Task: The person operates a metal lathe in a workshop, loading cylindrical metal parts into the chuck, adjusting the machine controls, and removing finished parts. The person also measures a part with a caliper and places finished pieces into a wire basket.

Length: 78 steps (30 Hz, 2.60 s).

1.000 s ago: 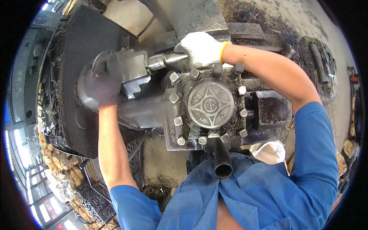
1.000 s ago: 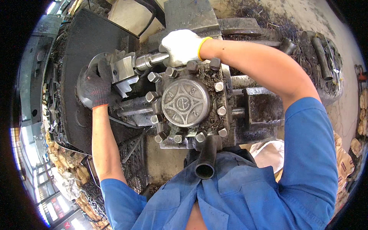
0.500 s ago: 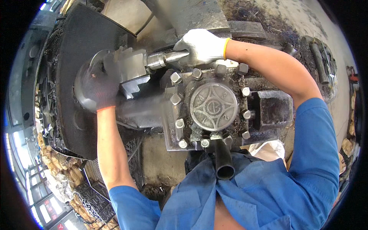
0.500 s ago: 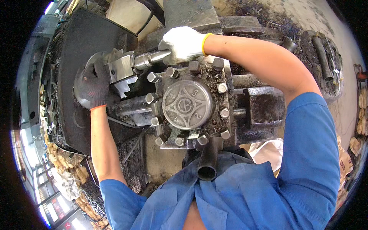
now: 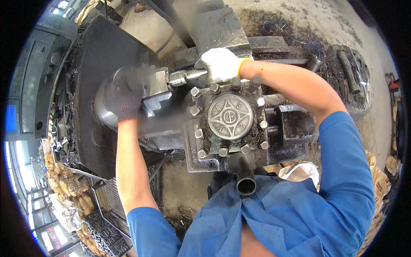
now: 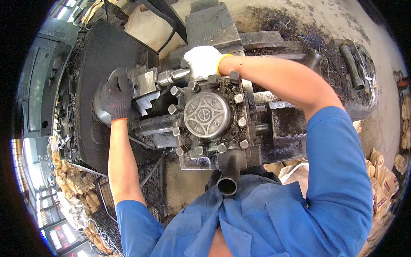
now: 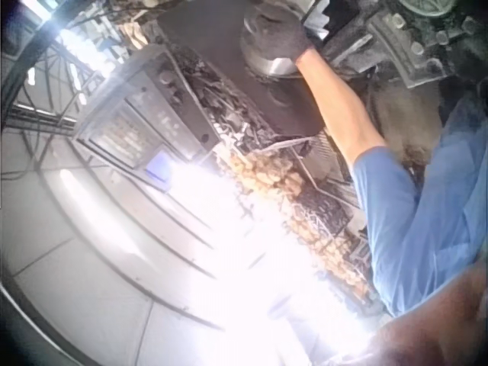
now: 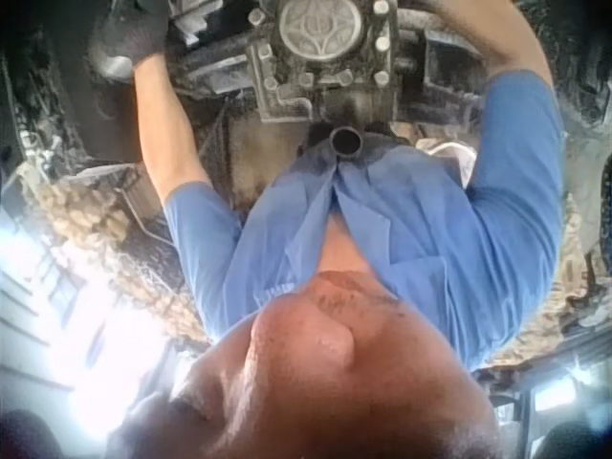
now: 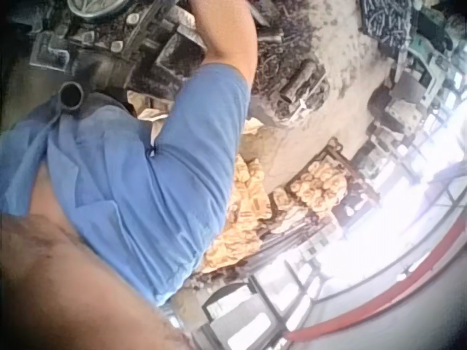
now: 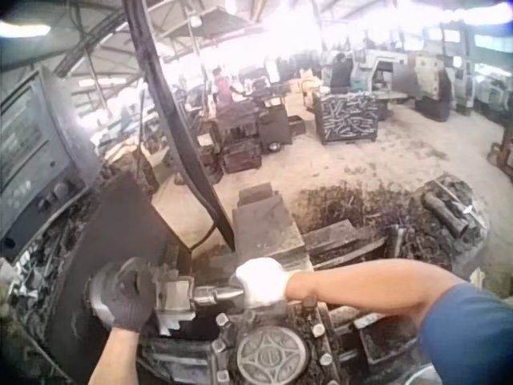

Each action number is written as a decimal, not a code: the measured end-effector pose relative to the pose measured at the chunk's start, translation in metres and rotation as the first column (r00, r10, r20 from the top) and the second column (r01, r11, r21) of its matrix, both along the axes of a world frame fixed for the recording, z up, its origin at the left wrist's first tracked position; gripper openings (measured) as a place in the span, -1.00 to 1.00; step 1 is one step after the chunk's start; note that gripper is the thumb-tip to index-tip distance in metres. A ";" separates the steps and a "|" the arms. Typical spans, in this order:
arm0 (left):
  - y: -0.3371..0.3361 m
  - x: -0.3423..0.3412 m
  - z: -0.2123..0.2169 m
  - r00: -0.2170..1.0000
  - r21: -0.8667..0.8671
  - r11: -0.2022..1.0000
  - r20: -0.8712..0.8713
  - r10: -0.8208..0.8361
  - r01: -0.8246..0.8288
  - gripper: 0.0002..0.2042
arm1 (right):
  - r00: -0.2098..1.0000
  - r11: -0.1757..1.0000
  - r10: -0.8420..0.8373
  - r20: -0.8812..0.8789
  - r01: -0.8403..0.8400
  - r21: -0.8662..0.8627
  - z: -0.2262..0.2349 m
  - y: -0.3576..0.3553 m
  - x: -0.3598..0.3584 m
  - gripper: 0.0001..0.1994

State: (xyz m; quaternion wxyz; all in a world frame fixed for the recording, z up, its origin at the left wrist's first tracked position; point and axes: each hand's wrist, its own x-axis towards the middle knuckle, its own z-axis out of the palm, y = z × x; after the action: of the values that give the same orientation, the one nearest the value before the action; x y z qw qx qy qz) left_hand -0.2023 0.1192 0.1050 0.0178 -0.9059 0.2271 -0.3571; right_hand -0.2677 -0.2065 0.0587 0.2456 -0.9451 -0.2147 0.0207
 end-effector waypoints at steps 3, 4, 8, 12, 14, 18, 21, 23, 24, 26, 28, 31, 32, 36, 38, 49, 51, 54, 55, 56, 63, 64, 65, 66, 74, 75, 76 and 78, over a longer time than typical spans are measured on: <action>0.013 0.008 -0.006 0.995 -0.004 0.998 0.086 -0.056 0.056 -0.65 | 0.999 0.999 0.029 -0.039 -0.030 -0.024 0.008 -0.004 0.002 -0.56; 0.016 0.008 -0.009 0.997 0.011 1.000 0.069 -0.024 0.023 -0.66 | 0.998 0.999 0.046 -0.037 -0.045 0.017 0.004 -0.005 0.003 -0.56; 0.009 0.003 -0.004 0.999 0.039 0.999 0.037 0.000 -0.002 -0.65 | 0.998 0.997 0.051 -0.040 -0.049 0.063 -0.002 -0.009 0.003 -0.59; -0.004 -0.012 0.009 0.997 -0.125 0.992 -0.069 -0.017 0.009 -0.66 | 0.998 0.997 0.063 0.013 -0.063 0.041 -0.002 -0.006 0.003 -0.64; -0.005 -0.010 0.010 0.995 -0.126 0.987 0.030 -0.100 0.103 -0.68 | 0.996 0.995 0.089 -0.009 -0.089 0.035 -0.002 -0.011 0.007 -0.64; 0.007 -0.006 -0.002 0.976 -0.065 0.984 0.152 -0.156 0.167 -0.67 | 0.917 0.968 -0.241 -0.319 0.203 -0.148 0.003 -0.054 -0.001 -0.55; -0.012 -0.013 0.007 1.000 -0.118 0.993 -0.008 -0.028 0.027 -0.65 | 0.888 0.910 -0.410 -0.206 0.383 -0.162 0.011 -0.125 -0.039 -0.65; -0.003 -0.005 0.008 0.994 -0.048 0.994 0.063 -0.095 0.098 -0.63 | 0.905 0.906 -0.399 -0.149 0.364 -0.219 0.037 -0.153 -0.076 -0.66; 0.010 -0.001 0.002 0.996 0.052 0.998 0.086 -0.025 0.020 -0.63 | 0.914 0.904 -0.388 -0.119 0.352 -0.242 0.040 -0.172 -0.097 -0.66; 0.014 -0.001 -0.001 0.997 -0.053 0.996 -0.047 -0.069 0.066 -0.62 | 0.876 0.860 -0.466 -0.128 0.414 -0.299 0.021 -0.215 -0.139 -0.66; 0.006 -0.008 0.004 0.988 -0.093 0.987 -0.072 -0.138 0.131 -0.67 | 0.805 0.774 -0.552 -0.215 0.400 -0.490 0.033 -0.228 -0.171 -0.66; 0.008 -0.001 0.004 0.991 -0.068 0.995 -0.109 -0.075 0.067 -0.60 | 0.766 0.636 -0.625 -0.149 0.389 -0.667 0.015 -0.239 -0.211 -0.76; 0.008 -0.002 0.003 0.986 -0.067 0.997 -0.159 -0.046 0.036 -0.56 | 0.779 0.581 -0.614 -0.124 0.340 -0.740 0.005 -0.241 -0.220 -0.78; 0.011 0.002 -0.004 0.987 -0.034 0.995 -0.131 0.090 -0.095 -0.57 | 0.840 0.578 -0.539 -0.064 0.313 -0.753 -0.007 -0.223 -0.230 -0.81; 0.007 0.009 -0.005 0.992 -0.131 0.988 -0.088 -0.088 0.076 -0.58 | 0.859 0.523 -0.497 -0.125 0.182 -0.833 -0.019 -0.221 -0.224 -0.75; -0.006 0.009 -0.003 0.921 -0.151 0.989 -0.385 -0.067 0.009 -0.40 | 0.202 0.346 -0.847 0.492 0.912 0.221 0.080 -0.132 -0.375 -0.70; -0.028 -0.027 -0.007 0.893 -0.180 0.959 -0.360 -0.270 0.218 -0.39 | 0.010 0.350 -0.786 0.618 0.832 0.431 0.071 -0.067 -0.451 -0.69; -0.072 -0.079 -0.020 0.777 -0.173 0.861 -0.374 -0.507 0.478 -0.39 | -0.175 0.069 -0.940 0.294 0.744 0.665 -0.005 0.023 -0.581 -0.72; -0.086 -0.097 -0.022 0.735 -0.165 0.825 -0.385 -0.558 0.540 -0.38 | -0.356 -0.200 -0.922 0.154 0.776 0.598 -0.023 0.059 -0.632 -0.70; -0.099 -0.116 -0.022 0.694 -0.149 0.789 -0.398 -0.600 0.596 -0.38 | -0.515 -0.447 -0.857 0.014 0.757 0.476 -0.040 0.096 -0.684 -0.67; -0.153 -0.214 -0.023 0.554 -0.027 0.656 -0.511 -0.657 0.754 -0.35 | -0.981 -0.997 -0.053 0.187 0.042 -0.063 -0.172 0.279 -1.047 -0.54; -0.154 -0.220 -0.021 0.563 -0.008 0.662 -0.519 -0.643 0.749 -0.35 | -0.982 -1.000 -0.009 0.191 0.005 -0.025 -0.171 0.291 -1.074 -0.54; -0.162 -0.228 -0.021 0.562 0.009 0.658 -0.529 -0.636 0.753 -0.35 | -0.973 -0.996 -0.020 0.232 -0.001 -0.088 -0.173 0.307 -1.109 -0.52; -0.166 -0.235 -0.022 0.566 0.022 0.660 -0.536 -0.626 0.751 -0.34 | -0.978 -0.994 0.112 0.176 -0.110 0.021 -0.174 0.314 -1.134 -0.52; -0.147 -0.207 -0.002 0.737 0.133 0.812 -0.521 -0.431 0.568 -0.31 | -0.881 -0.881 0.474 0.006 -0.474 0.003 -0.185 0.262 -1.240 -0.44; -0.143 -0.193 -0.002 0.750 0.136 0.828 -0.523 -0.406 0.544 -0.31 | -0.890 -0.893 0.445 0.099 -0.449 -0.019 -0.189 0.263 -1.257 -0.42; -0.127 -0.174 0.003 0.777 0.138 0.858 -0.514 -0.364 0.494 -0.30 | -0.928 -0.931 0.342 0.146 -0.356 -0.080 -0.189 0.252 -1.267 -0.42; -0.095 -0.131 0.011 0.816 0.143 0.904 -0.503 -0.284 0.403 -0.29 | -0.959 -0.959 0.150 0.241 -0.200 -0.200 -0.182 0.254 -1.285 -0.42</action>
State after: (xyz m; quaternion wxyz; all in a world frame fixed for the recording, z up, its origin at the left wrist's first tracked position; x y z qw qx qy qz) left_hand -0.3330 0.0237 0.1162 0.0078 -0.8993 0.4272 -0.0930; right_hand -1.5527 0.0479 -0.1236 0.0837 0.1522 -0.9782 0.1134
